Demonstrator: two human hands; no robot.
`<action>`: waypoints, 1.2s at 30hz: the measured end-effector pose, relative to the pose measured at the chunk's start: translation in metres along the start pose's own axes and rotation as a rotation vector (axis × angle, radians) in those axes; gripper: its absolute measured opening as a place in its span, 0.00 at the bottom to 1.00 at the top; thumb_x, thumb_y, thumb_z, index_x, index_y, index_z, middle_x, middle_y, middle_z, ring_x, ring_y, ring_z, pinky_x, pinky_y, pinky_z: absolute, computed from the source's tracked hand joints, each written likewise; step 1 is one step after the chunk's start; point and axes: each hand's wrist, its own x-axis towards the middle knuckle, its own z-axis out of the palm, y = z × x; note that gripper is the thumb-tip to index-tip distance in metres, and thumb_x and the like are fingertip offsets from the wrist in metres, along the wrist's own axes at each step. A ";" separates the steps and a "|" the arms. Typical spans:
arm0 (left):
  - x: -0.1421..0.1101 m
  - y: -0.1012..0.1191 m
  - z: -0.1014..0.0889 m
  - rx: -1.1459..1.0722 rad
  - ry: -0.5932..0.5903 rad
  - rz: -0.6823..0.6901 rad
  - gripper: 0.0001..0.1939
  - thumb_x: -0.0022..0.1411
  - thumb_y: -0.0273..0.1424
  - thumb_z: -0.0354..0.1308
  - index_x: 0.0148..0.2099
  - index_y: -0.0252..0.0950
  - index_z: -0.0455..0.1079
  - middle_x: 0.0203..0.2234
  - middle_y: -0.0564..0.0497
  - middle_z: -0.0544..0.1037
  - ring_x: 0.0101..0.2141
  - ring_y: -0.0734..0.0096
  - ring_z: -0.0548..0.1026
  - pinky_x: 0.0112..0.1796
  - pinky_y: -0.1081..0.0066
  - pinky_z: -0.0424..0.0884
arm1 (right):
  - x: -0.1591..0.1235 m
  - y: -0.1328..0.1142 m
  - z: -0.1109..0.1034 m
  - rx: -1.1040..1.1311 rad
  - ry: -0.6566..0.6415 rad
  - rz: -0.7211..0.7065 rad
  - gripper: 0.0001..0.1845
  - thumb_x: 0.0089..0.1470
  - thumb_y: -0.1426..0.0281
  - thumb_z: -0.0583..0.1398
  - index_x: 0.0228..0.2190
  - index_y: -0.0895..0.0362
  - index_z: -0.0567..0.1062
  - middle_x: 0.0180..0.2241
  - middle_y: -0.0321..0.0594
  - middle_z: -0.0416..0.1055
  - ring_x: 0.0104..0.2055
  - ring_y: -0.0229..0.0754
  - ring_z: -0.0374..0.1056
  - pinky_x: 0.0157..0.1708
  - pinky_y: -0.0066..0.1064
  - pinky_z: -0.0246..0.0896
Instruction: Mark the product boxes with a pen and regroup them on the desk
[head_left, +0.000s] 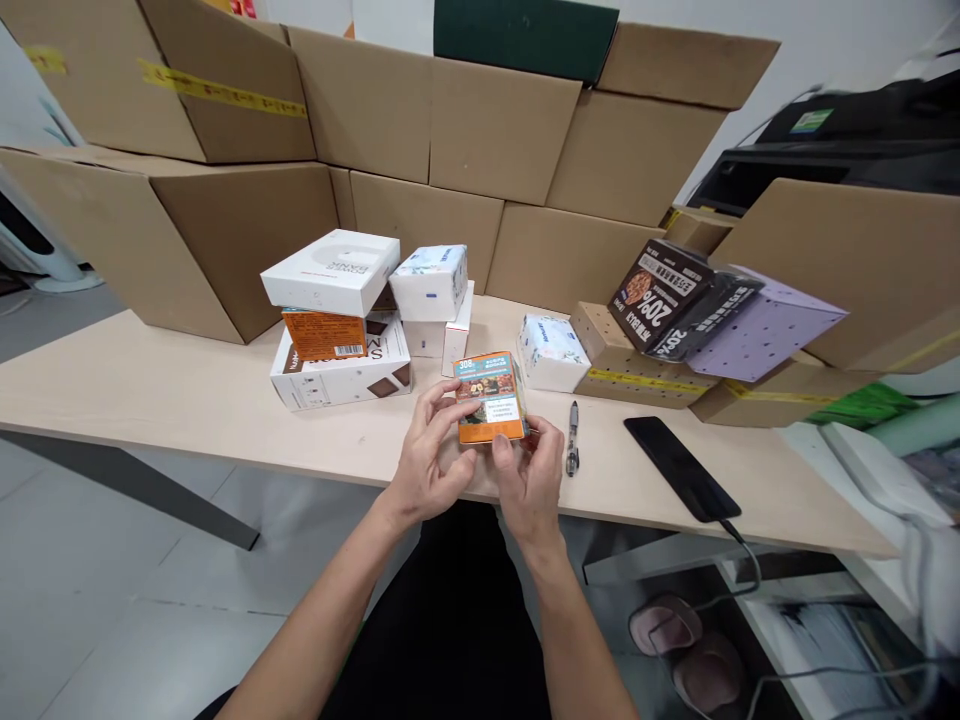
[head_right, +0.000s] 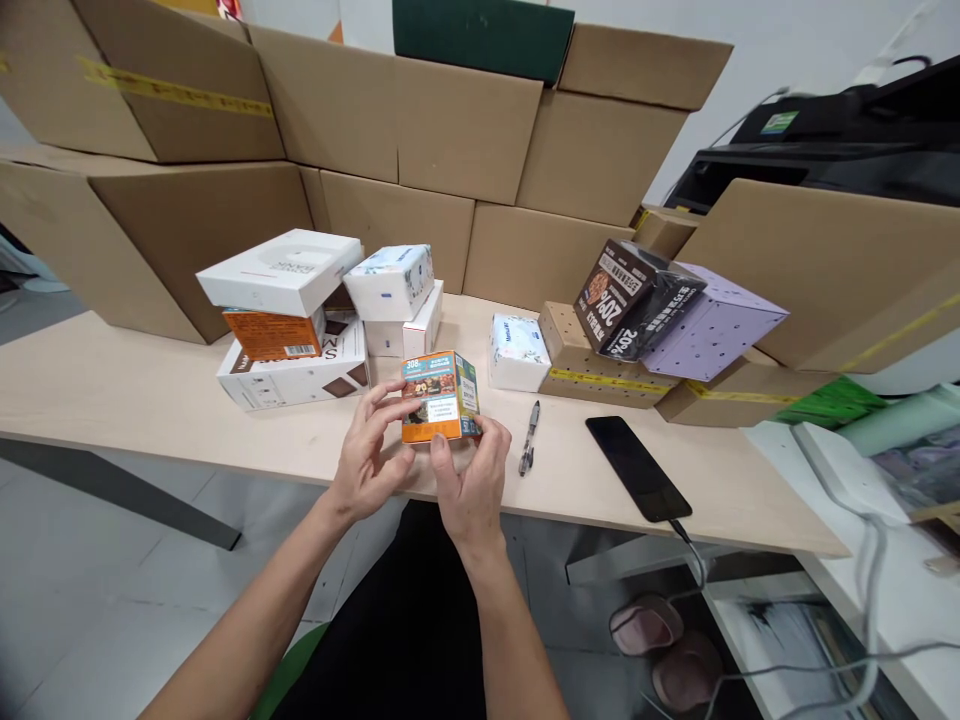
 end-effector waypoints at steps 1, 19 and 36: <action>0.000 0.002 0.001 0.033 0.009 0.019 0.23 0.63 0.32 0.57 0.60 0.41 0.64 0.61 0.41 0.60 0.63 0.51 0.62 0.58 0.48 0.66 | 0.000 0.000 -0.001 0.015 -0.021 0.026 0.22 0.60 0.55 0.58 0.49 0.56 0.65 0.47 0.48 0.67 0.49 0.48 0.65 0.50 0.47 0.65; 0.003 0.001 0.013 0.255 0.042 0.037 0.22 0.58 0.23 0.59 0.55 0.38 0.66 0.56 0.41 0.62 0.59 0.55 0.65 0.56 0.53 0.69 | 0.005 -0.006 -0.004 -0.040 -0.112 0.042 0.21 0.68 0.58 0.44 0.40 0.55 0.72 0.40 0.44 0.73 0.43 0.46 0.66 0.46 0.43 0.62; 0.005 0.002 0.013 0.263 -0.039 -0.114 0.24 0.61 0.26 0.57 0.59 0.40 0.63 0.52 0.43 0.65 0.55 0.59 0.68 0.56 0.54 0.69 | 0.045 0.047 -0.081 -0.548 -0.079 -0.210 0.19 0.60 0.73 0.51 0.47 0.58 0.77 0.36 0.46 0.73 0.37 0.47 0.69 0.39 0.39 0.66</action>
